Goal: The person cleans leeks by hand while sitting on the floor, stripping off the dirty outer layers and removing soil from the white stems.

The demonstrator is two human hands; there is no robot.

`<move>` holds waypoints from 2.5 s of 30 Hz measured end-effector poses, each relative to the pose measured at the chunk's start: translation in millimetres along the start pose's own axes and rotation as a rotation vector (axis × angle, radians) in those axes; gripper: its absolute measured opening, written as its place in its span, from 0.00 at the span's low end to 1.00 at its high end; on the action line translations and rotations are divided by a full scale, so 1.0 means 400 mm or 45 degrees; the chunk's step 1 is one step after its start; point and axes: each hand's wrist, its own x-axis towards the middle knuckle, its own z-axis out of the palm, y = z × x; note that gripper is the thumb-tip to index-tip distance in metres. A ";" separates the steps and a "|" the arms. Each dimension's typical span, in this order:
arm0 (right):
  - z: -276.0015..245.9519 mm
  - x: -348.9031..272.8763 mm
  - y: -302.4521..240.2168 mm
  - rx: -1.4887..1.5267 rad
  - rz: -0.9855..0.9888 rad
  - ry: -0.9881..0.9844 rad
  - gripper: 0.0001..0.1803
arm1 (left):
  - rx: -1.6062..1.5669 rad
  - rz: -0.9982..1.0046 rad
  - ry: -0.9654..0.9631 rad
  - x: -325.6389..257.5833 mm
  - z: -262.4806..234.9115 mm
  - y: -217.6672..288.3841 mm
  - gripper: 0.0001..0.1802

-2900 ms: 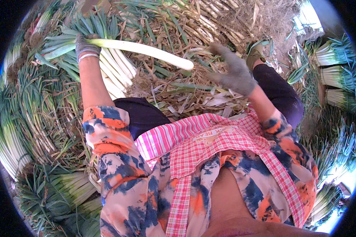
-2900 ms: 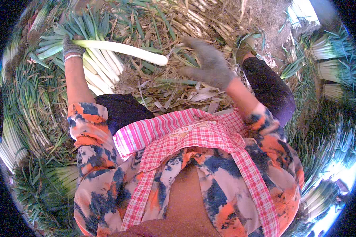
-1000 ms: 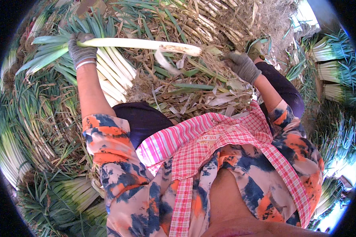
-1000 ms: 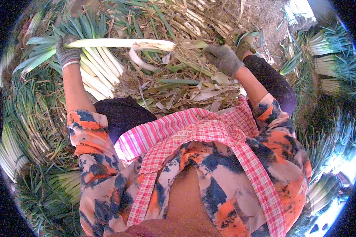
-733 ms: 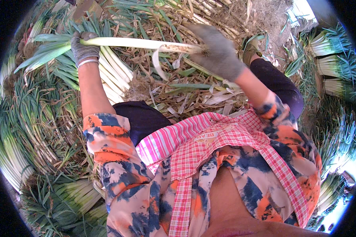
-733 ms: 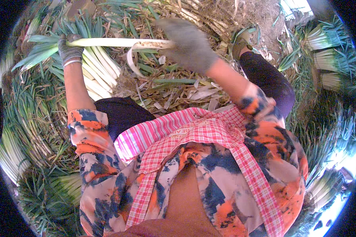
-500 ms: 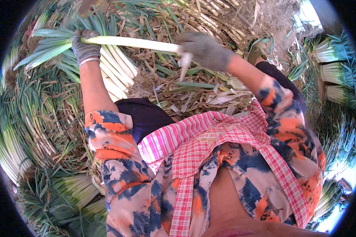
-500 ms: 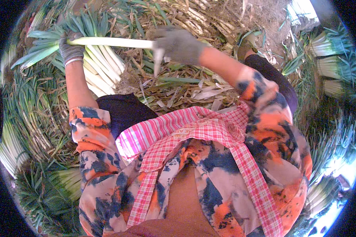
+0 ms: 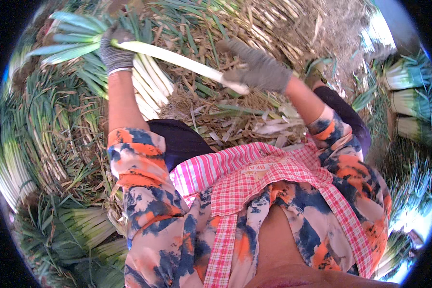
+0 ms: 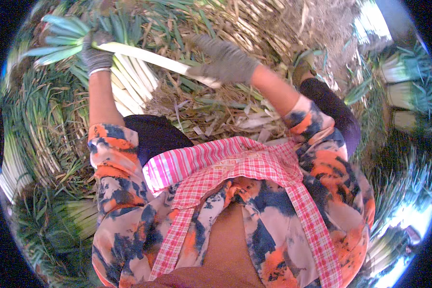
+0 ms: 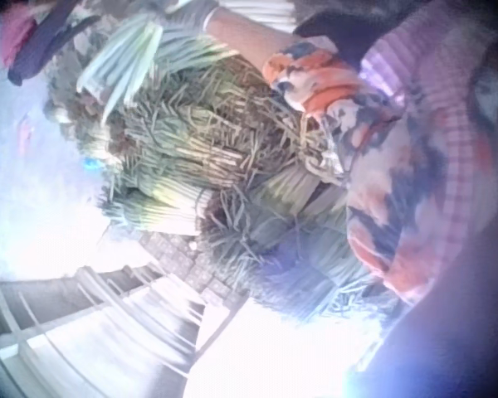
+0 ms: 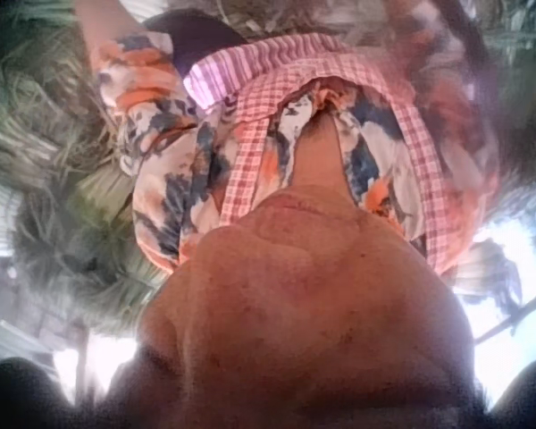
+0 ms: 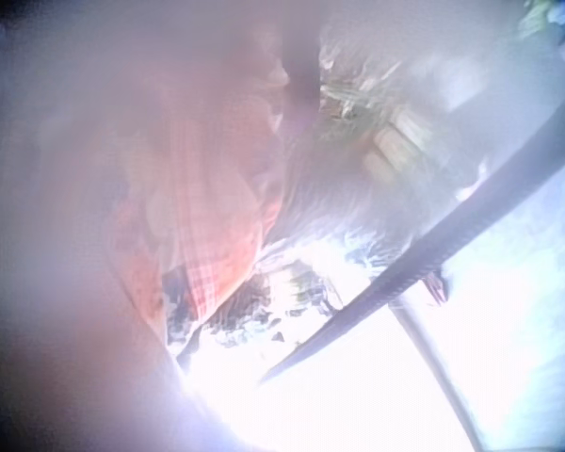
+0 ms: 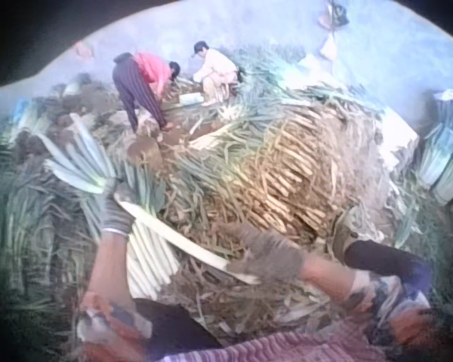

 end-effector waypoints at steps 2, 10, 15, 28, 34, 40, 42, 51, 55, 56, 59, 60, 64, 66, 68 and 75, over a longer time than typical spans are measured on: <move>0.065 0.018 -0.047 -0.034 0.000 -0.022 0.27 | -0.082 -0.026 -0.084 0.010 -0.019 -0.004 0.13; 0.148 -0.102 0.138 0.249 -0.318 0.066 0.13 | 0.049 0.043 0.237 -0.006 -0.027 0.001 0.12; 0.119 -0.115 0.048 1.153 0.432 -0.035 0.13 | -0.264 -0.375 -0.470 0.093 -0.218 0.077 0.19; 0.076 -0.138 0.024 0.149 0.078 0.254 0.14 | 0.424 -0.030 0.790 0.120 -0.073 -0.042 0.11; 0.094 -0.115 0.003 -0.307 0.032 0.255 0.15 | 0.345 -0.181 0.655 0.190 -0.246 0.031 0.09; 0.114 -0.111 0.032 -0.506 0.154 0.193 0.12 | 0.472 -0.171 0.580 0.198 -0.256 -0.013 0.12; 0.116 -0.092 0.006 -0.518 0.244 0.121 0.10 | 0.346 -0.042 0.584 0.172 -0.255 -0.018 0.13; 0.139 -0.109 0.064 -0.337 0.084 0.302 0.08 | 0.380 0.268 0.810 0.018 0.047 -0.095 0.14; 0.142 -0.114 0.034 -0.382 0.155 0.228 0.10 | 0.316 0.202 0.794 0.018 0.036 -0.099 0.14; 0.144 -0.110 0.017 -0.409 0.175 0.245 0.09 | 0.326 0.240 0.796 0.030 0.020 -0.101 0.15; 0.154 -0.088 0.041 -0.472 0.119 0.203 0.07 | 0.227 0.142 0.770 0.002 0.043 -0.084 0.15; 0.152 -0.091 0.039 -0.466 0.188 0.230 0.06 | 0.196 0.096 0.708 -0.006 0.076 -0.092 0.18; 0.169 -0.099 0.045 -0.386 0.178 0.267 0.05 | 0.233 0.258 0.764 -0.001 0.084 -0.122 0.17; 0.180 -0.097 0.051 0.109 0.285 0.135 0.12 | 0.437 0.206 0.662 0.055 -0.042 -0.140 0.15; 0.175 -0.098 0.066 0.892 0.450 0.067 0.24 | 0.420 0.280 0.560 0.024 0.058 -0.142 0.12; 0.200 -0.096 0.031 0.755 0.390 0.004 0.29 | 0.125 0.294 0.166 0.003 0.172 -0.095 0.09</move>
